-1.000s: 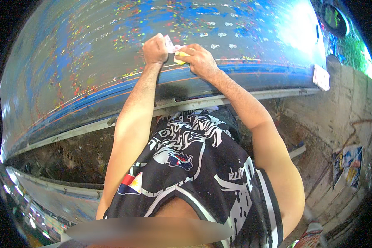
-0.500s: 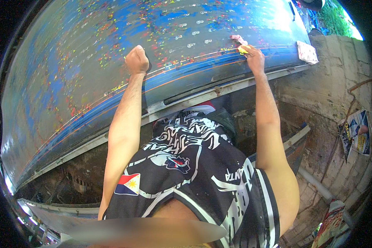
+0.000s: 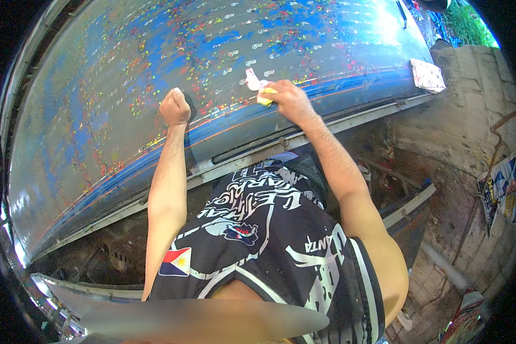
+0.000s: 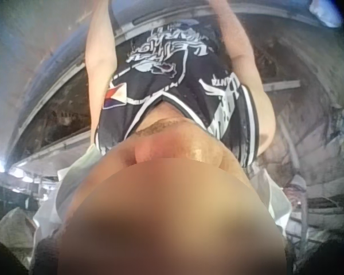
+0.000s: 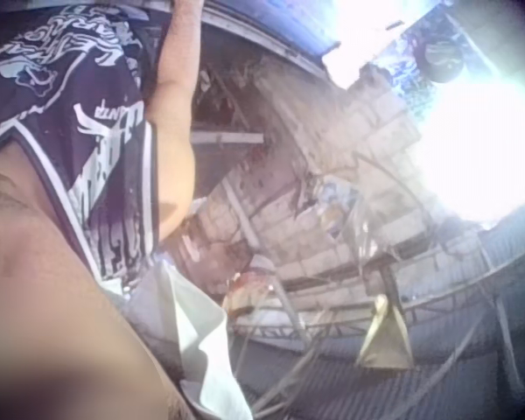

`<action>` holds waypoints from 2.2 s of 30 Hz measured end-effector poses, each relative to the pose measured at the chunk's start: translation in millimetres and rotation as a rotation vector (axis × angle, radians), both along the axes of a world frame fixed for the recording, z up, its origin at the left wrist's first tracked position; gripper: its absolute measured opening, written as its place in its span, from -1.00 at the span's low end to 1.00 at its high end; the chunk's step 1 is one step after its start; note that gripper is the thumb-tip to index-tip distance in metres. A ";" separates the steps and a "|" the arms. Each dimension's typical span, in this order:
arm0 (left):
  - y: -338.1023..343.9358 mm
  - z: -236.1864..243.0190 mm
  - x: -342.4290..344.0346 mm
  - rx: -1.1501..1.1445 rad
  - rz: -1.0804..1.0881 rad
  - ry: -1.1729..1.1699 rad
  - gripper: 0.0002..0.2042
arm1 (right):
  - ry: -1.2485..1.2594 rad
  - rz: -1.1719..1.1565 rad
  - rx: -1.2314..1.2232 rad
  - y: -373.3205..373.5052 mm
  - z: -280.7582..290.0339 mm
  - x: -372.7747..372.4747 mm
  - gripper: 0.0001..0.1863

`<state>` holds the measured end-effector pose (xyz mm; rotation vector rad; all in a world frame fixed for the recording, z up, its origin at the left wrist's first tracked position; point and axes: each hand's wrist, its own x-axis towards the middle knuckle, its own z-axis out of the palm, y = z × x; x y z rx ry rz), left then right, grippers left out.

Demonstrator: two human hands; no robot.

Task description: The person wipes a large blue surface covered with colorful specks using a yellow sponge. They move the sponge back and forth across the surface, occasionally pausing to reposition their hands.

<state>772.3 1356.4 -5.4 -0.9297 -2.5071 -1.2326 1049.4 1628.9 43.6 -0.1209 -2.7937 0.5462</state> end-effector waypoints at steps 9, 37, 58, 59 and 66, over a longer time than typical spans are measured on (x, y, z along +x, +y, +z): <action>10.1 3.0 2.4 -0.138 0.039 0.107 -0.60 | 0.084 -0.364 0.065 182.9 -27.7 -35.9 -0.51; 22.0 4.1 -0.5 -0.394 0.148 0.074 -0.65 | 0.053 0.435 -0.110 150.0 -20.1 -71.6 -0.39; 22.1 6.1 -1.4 -0.310 0.147 0.041 -0.67 | -0.132 -0.234 0.202 296.8 -31.0 -287.7 -0.37; 21.6 6.5 -1.6 -0.316 0.142 0.025 -0.67 | -0.035 -0.092 0.185 287.3 -34.9 -265.1 -0.33; 21.6 10.8 -2.6 -0.324 0.114 0.001 -0.69 | -0.058 -0.231 0.102 321.9 -37.5 -270.9 -0.44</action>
